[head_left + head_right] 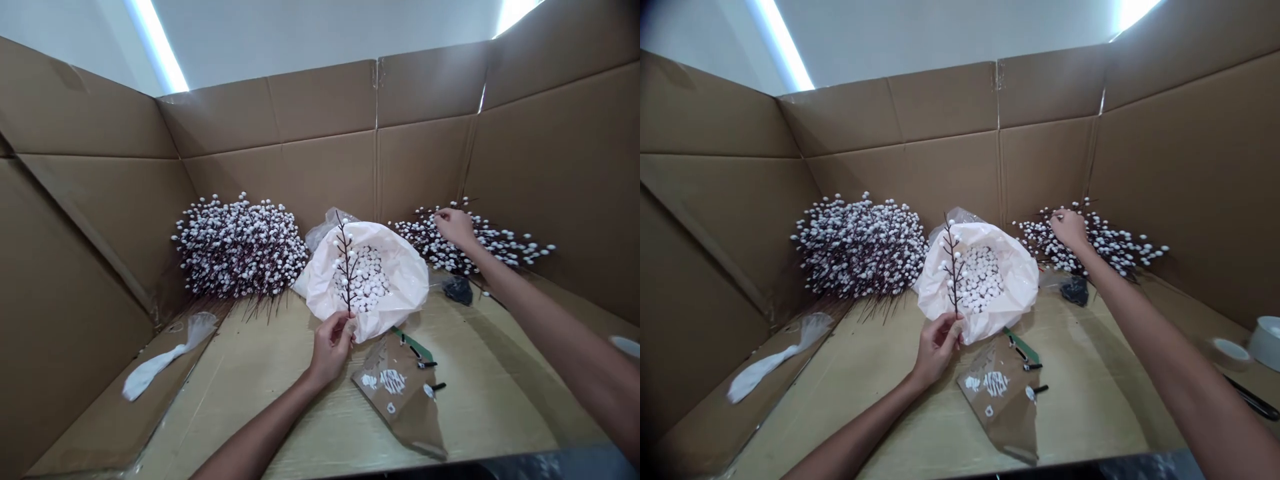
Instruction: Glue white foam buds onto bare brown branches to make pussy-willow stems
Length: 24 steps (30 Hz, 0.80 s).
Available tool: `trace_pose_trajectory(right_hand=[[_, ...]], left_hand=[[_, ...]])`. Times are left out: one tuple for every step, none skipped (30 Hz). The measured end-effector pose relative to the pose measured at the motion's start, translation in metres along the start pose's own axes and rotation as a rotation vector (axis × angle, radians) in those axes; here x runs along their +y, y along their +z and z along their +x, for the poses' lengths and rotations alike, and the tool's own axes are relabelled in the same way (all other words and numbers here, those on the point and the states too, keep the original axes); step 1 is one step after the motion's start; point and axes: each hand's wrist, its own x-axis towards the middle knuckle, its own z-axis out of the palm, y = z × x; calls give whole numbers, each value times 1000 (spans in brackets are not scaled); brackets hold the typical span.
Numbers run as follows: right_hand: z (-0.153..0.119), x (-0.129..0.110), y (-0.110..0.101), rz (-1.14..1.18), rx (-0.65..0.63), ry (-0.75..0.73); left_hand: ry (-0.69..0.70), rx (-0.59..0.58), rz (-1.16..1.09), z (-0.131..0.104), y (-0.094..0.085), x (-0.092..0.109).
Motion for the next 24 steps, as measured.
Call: trace_pose_trajectory(right_hand=[[10,-2,5,-54,-49,0],[17,-4,11,-91,-109,17],[21,-4,18,-116,-172,45],[24,-4,24,-141,-233,70],[25,-4,30,-161,-281,98],[25,-3,35,-175,-314,124],[23,-2,39,-184,-330,148],[22,-1,42,-185,-331,167],[20,-1,43,-178,-320,183],[18,0,43,-162,-301,197],[16,1,41,-135,-276,209],[14,1,39,-100,-249,220],[12,2,35,-54,-220,229],[9,2,31,1,-190,236],[5,1,26,64,-158,241],[1,1,20,135,-123,246],[-4,0,13,208,-83,250],[-11,0,6,282,-38,254],[-18,-1,-1,353,10,255],[-27,-1,-8,418,58,253],[-38,0,-15,477,101,249],[-49,0,-21,529,135,241],[-61,1,-26,576,158,233],[-74,2,-30,617,170,224]], left_hand=[[6,3,-3,0,0,0],[10,3,-6,0,0,-1],[12,2,-7,0,-1,-1],[13,0,-7,0,-1,-2],[15,-1,-6,0,-1,-2],[16,-1,-6,0,-1,-2],[15,1,-9,0,-1,-2],[13,2,-13,0,-1,-2],[11,2,-18,0,-1,-2],[6,2,-23,0,-1,-2],[1,2,-28,0,-1,-1],[-5,3,-33,0,-1,0],[-10,5,-36,0,-1,1],[-15,9,-39,0,-1,2],[-19,14,-41,0,-1,2],[-21,19,-42,0,-1,3],[-21,22,-40,0,-1,3],[-18,24,-36,1,-1,3],[-13,26,-32,1,-1,3],[-7,25,-27,1,-1,3],[-1,25,-23,1,-1,3],[4,24,-19,1,-1,3],[9,23,-14,1,-1,3],[15,24,-9,2,-1,3]])
